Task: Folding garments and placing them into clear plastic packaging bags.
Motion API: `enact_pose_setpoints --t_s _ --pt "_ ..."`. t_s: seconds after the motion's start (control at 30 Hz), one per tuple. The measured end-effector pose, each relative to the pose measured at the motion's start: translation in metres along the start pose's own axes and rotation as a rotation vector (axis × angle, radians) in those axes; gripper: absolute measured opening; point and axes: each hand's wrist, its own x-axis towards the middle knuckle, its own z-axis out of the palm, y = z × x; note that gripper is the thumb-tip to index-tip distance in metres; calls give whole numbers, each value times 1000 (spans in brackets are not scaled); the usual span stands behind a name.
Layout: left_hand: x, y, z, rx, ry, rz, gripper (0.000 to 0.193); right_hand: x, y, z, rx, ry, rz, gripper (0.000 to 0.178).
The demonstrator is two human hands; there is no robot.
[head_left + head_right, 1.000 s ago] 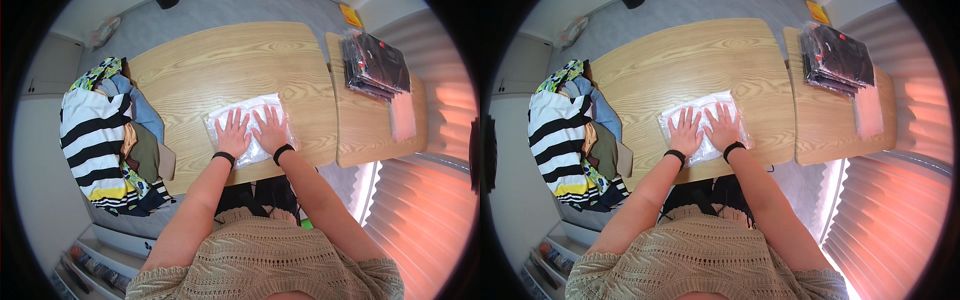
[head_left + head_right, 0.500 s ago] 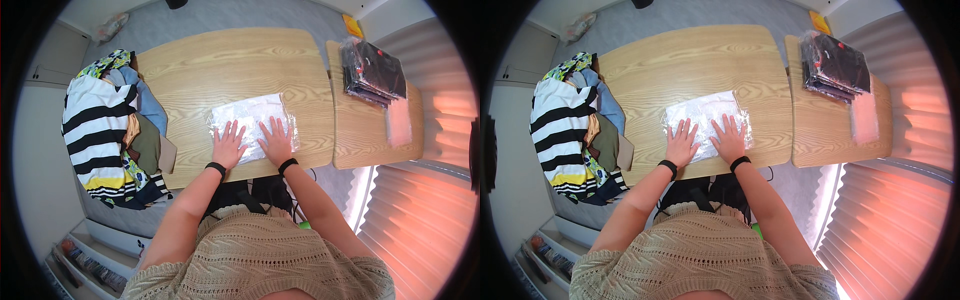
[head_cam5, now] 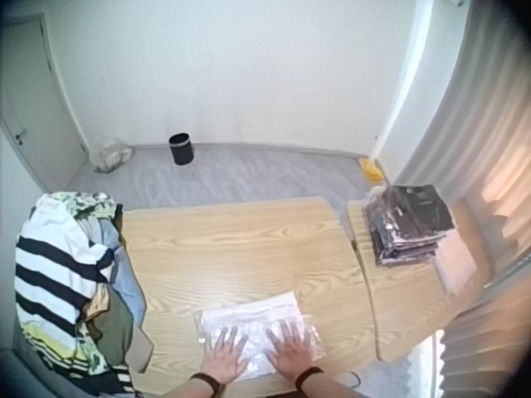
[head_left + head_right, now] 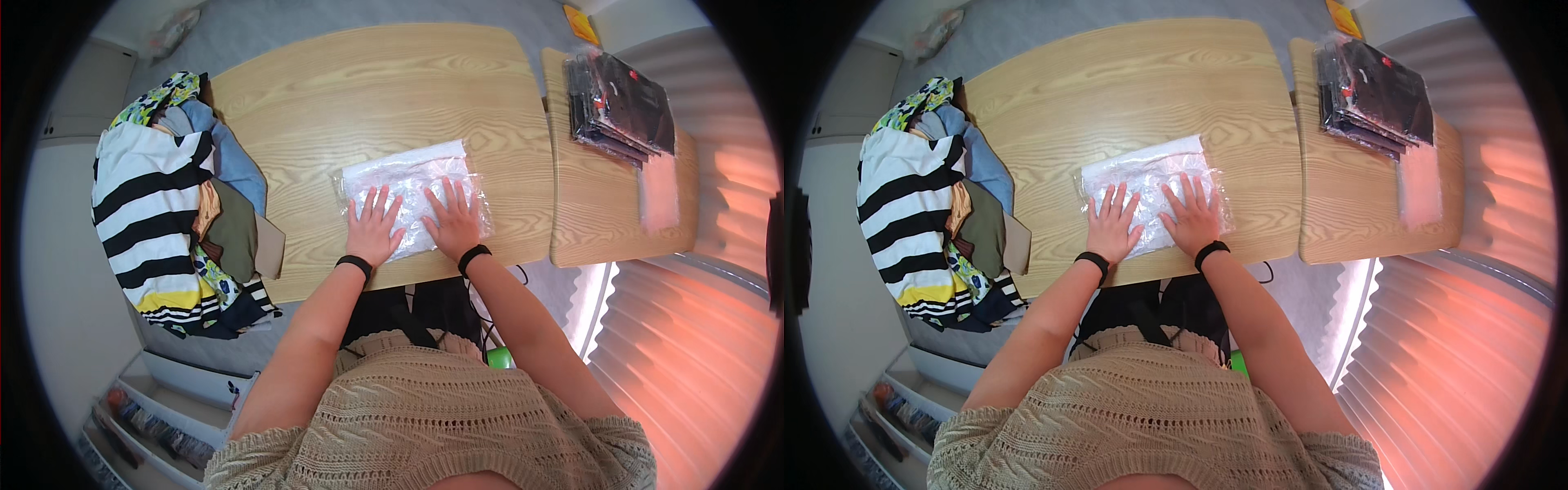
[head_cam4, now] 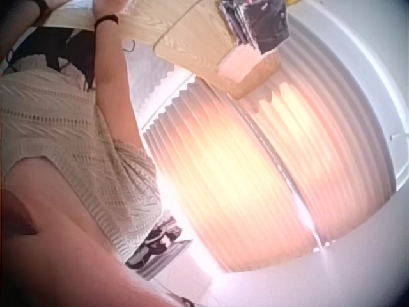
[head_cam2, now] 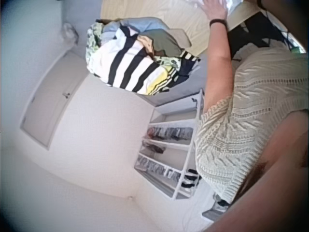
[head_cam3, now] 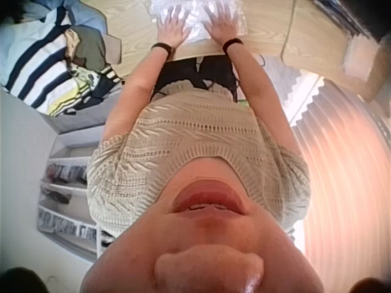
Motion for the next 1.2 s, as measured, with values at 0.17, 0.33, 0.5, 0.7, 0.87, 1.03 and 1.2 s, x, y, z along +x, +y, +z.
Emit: enact_pose_setpoints --t_s 0.17,0.33,0.5,0.7,0.87,1.03,1.2 --pt "-3 -5 -1 4 22 5 63 1 3 -4 7 -33 -13 56" --pt "-23 -22 -30 -104 -3 194 50 -7 34 -37 368 30 -5 49" --pt "-67 -25 -45 -272 -136 275 41 -45 96 -76 664 -270 200 40" --pt "-78 -31 -24 -131 6 233 36 -69 77 -46 551 -167 127 52" --pt "-72 -37 -17 -107 104 322 33 -72 76 -25 395 55 6 57" --pt "-53 -46 -39 -256 -32 250 23 -66 72 -30 502 44 78 51" --pt "-40 -48 -98 -513 -204 22 16 -57 64 -49 579 173 74 45"
